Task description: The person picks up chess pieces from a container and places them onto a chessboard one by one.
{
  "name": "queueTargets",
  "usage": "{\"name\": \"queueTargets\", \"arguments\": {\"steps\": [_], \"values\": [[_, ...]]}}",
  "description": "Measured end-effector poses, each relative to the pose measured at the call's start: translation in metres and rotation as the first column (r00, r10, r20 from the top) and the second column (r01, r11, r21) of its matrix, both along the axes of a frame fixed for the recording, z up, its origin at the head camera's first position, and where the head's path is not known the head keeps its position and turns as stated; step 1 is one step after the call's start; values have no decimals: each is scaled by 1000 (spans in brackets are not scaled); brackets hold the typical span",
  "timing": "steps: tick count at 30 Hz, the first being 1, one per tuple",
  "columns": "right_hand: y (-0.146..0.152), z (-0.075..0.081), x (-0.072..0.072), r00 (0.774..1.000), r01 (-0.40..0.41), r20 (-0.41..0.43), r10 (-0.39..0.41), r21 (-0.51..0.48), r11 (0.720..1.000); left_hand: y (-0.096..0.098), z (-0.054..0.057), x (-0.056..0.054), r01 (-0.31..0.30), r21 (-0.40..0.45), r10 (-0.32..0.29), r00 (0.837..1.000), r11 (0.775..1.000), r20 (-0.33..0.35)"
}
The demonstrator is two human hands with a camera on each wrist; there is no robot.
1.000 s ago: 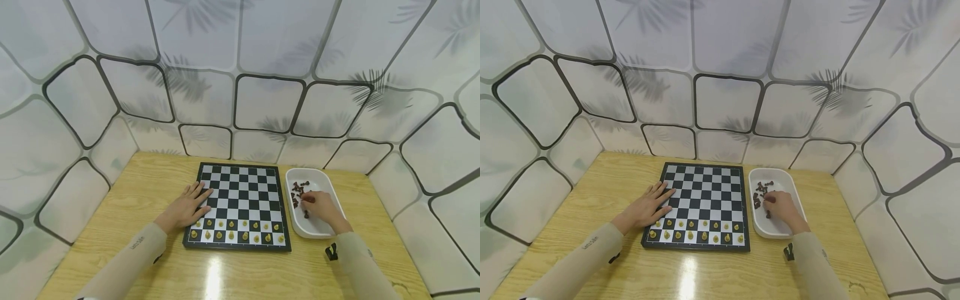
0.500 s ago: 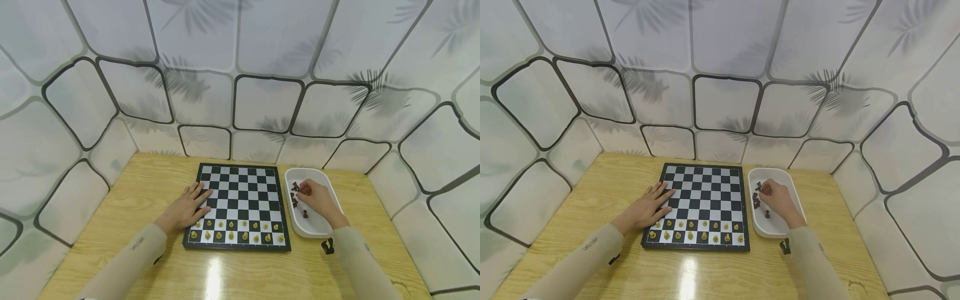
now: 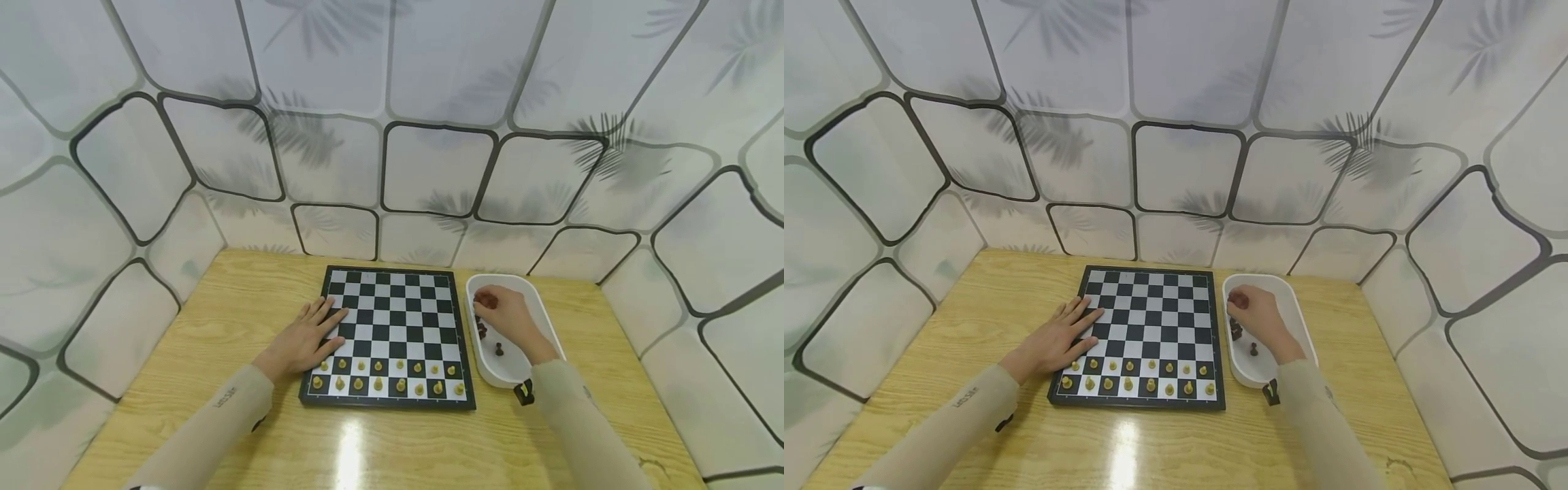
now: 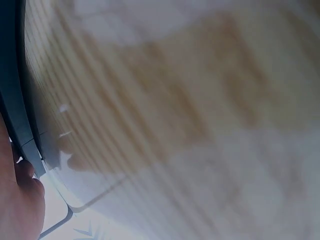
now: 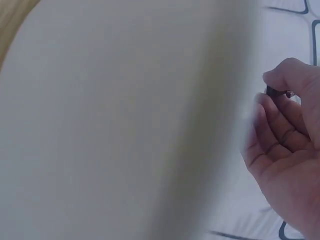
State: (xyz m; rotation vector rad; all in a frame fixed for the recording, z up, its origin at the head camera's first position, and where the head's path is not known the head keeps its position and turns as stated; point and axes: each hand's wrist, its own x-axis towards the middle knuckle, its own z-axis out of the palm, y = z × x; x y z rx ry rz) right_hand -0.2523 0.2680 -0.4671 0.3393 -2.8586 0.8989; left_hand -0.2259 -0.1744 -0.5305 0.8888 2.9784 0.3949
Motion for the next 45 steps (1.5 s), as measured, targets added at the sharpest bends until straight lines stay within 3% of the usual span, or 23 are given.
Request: {"name": "queueTargets", "arguments": {"steps": [18, 28, 33, 45], "values": [[-58, 12, -23, 993, -117, -30, 116, -10, 993, -3, -3, 1, -5, -7, 6, 1000, 1000, 12], [-97, 15, -35, 987, -131, 82, 135, -51, 990, -1, 1, -1, -9, -5, 9, 1000, 1000, 30], [-115, 15, -45, 988, -137, 75, 138, -16, 990, -1, 0, -1, -2, -10, 3, 1000, 1000, 20], [-153, 12, -64, 973, -207, 95, 211, -45, 977, 0, 0, -1, -11, -10, 11, 999, 1000, 34]]}}
